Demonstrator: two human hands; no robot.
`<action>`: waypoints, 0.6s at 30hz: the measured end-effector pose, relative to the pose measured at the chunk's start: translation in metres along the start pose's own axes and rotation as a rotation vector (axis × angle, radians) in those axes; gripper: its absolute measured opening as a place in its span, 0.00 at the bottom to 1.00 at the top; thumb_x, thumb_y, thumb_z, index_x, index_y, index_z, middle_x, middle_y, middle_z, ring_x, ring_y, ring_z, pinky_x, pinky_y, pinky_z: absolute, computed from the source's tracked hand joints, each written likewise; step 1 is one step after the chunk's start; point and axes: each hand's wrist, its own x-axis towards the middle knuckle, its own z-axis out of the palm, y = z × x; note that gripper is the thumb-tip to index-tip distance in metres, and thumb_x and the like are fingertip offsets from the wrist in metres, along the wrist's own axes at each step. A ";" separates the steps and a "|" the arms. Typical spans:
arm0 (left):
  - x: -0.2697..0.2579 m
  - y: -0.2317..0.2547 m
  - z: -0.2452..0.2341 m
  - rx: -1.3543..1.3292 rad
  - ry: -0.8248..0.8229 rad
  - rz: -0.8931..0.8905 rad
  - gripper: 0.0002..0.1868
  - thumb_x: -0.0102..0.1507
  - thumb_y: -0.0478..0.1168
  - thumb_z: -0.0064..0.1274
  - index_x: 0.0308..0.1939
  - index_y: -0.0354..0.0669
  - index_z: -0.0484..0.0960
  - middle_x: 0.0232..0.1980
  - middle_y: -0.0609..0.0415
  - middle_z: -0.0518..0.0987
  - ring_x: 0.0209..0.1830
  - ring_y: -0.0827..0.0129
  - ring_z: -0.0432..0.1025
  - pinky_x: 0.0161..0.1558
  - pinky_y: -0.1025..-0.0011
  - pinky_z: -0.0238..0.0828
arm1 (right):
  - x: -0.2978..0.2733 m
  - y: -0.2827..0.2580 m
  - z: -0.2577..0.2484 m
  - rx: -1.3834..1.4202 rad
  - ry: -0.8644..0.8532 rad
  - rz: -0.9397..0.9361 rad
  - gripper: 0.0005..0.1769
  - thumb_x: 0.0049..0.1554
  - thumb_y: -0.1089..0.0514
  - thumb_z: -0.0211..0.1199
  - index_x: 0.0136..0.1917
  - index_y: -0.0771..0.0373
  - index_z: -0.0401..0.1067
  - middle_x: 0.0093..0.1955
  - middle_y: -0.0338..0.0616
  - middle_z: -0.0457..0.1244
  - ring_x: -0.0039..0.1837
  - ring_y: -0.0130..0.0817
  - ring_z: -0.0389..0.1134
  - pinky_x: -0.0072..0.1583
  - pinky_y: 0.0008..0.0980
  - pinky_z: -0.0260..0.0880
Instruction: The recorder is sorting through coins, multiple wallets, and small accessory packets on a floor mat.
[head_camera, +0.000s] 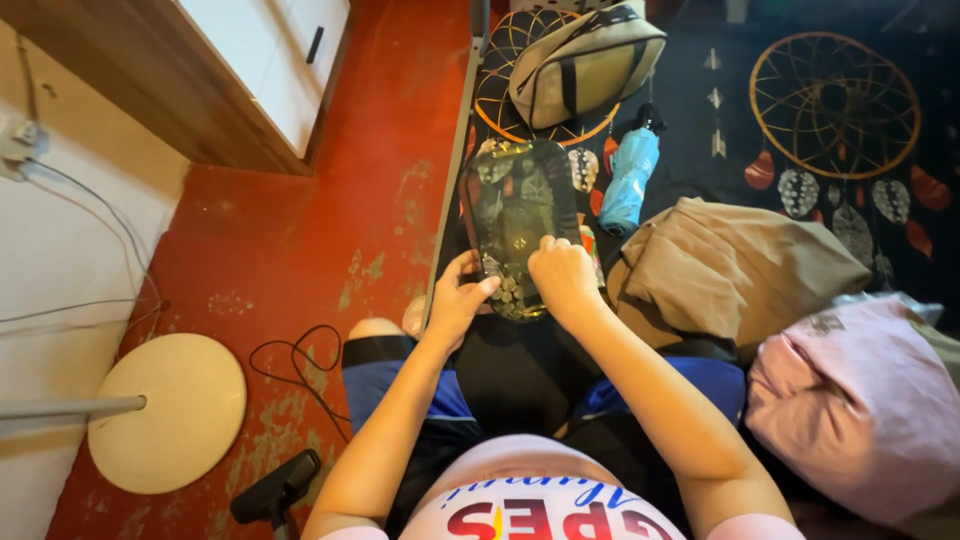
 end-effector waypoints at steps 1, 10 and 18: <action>0.008 0.003 -0.004 -0.007 0.006 -0.010 0.36 0.60 0.39 0.63 0.70 0.34 0.67 0.58 0.51 0.76 0.44 0.71 0.77 0.37 0.72 0.78 | 0.011 0.000 0.004 0.001 -0.011 -0.008 0.03 0.50 0.60 0.63 0.37 0.54 0.76 0.43 0.38 0.66 0.48 0.34 0.71 0.43 0.31 0.71; 0.152 0.004 -0.054 -0.050 0.081 0.033 0.43 0.56 0.37 0.66 0.72 0.33 0.62 0.60 0.51 0.73 0.41 0.73 0.75 0.36 0.72 0.75 | 0.158 0.009 0.072 0.051 -0.117 0.027 0.03 0.50 0.59 0.63 0.38 0.53 0.76 0.42 0.39 0.67 0.46 0.35 0.72 0.42 0.33 0.72; 0.214 0.089 -0.055 -0.079 0.169 0.158 0.39 0.59 0.32 0.64 0.72 0.31 0.65 0.54 0.48 0.80 0.49 0.67 0.76 0.43 0.72 0.76 | 0.274 0.033 0.032 0.457 -0.235 0.265 0.05 0.53 0.57 0.65 0.40 0.60 0.76 0.41 0.51 0.71 0.47 0.48 0.75 0.49 0.42 0.75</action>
